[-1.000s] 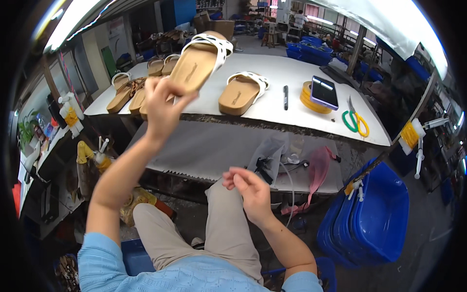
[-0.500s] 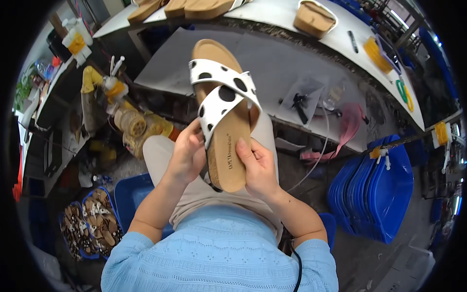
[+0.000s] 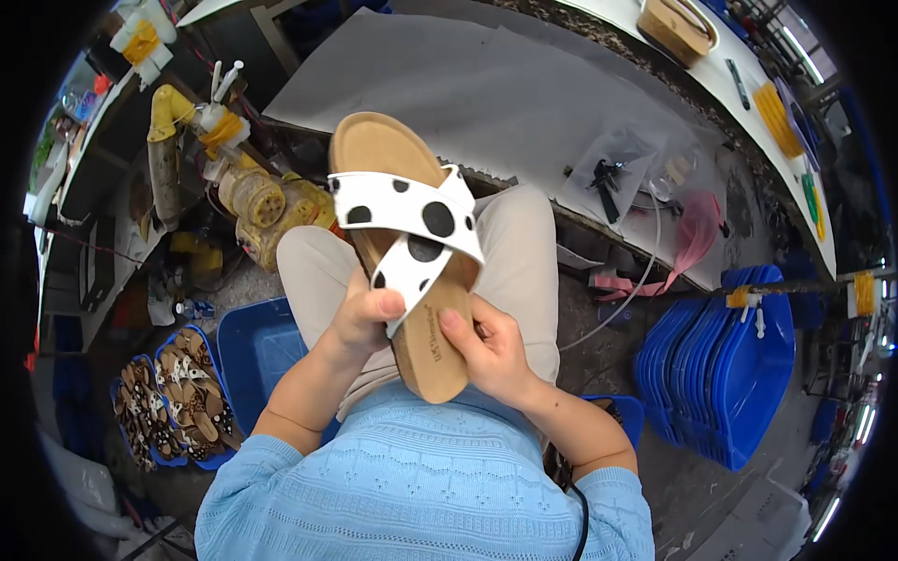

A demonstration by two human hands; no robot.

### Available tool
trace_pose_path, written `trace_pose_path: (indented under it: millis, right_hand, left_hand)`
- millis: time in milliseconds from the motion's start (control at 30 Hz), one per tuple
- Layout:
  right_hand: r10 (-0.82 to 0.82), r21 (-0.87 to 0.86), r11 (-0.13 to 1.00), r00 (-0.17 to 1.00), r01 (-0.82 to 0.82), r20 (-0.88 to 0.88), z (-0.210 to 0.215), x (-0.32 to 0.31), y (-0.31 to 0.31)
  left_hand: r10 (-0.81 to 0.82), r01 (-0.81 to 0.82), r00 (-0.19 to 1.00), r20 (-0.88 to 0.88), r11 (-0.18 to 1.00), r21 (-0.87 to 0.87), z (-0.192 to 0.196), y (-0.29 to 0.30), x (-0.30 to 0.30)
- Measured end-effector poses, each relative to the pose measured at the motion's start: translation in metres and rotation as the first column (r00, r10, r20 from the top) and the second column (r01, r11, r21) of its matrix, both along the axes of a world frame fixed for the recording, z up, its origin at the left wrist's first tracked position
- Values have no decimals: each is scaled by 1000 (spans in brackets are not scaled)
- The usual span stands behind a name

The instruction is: The person applies adhesive along the straps and soles of sandals using a pneumatic dispenser and places them onto the table. The person then presses and turns the sandals by hand before placing them on the table.

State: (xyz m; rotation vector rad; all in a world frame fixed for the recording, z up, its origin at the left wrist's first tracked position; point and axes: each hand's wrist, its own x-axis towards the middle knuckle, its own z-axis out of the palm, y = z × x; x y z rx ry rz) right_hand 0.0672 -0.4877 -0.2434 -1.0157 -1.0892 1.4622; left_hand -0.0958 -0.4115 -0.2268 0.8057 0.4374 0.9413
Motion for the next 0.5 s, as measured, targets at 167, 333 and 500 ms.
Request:
trace_pose_path:
  millis: [167, 333, 500]
  right_hand:
    - [43, 4, 999, 997, -43, -56, -31, 15, -9]
    - [118, 49, 991, 991, -121, 70, -33, 20, -9]
    - [227, -28, 974, 964, -225, 136, -45, 31, -19]
  left_hand:
    - [5, -7, 1000, 23, 996, 89, -3, 24, -18]
    - [108, -112, 994, 29, 959, 259, 2, 33, -4]
    - [85, -91, 995, 43, 981, 169, 3, 25, -6]
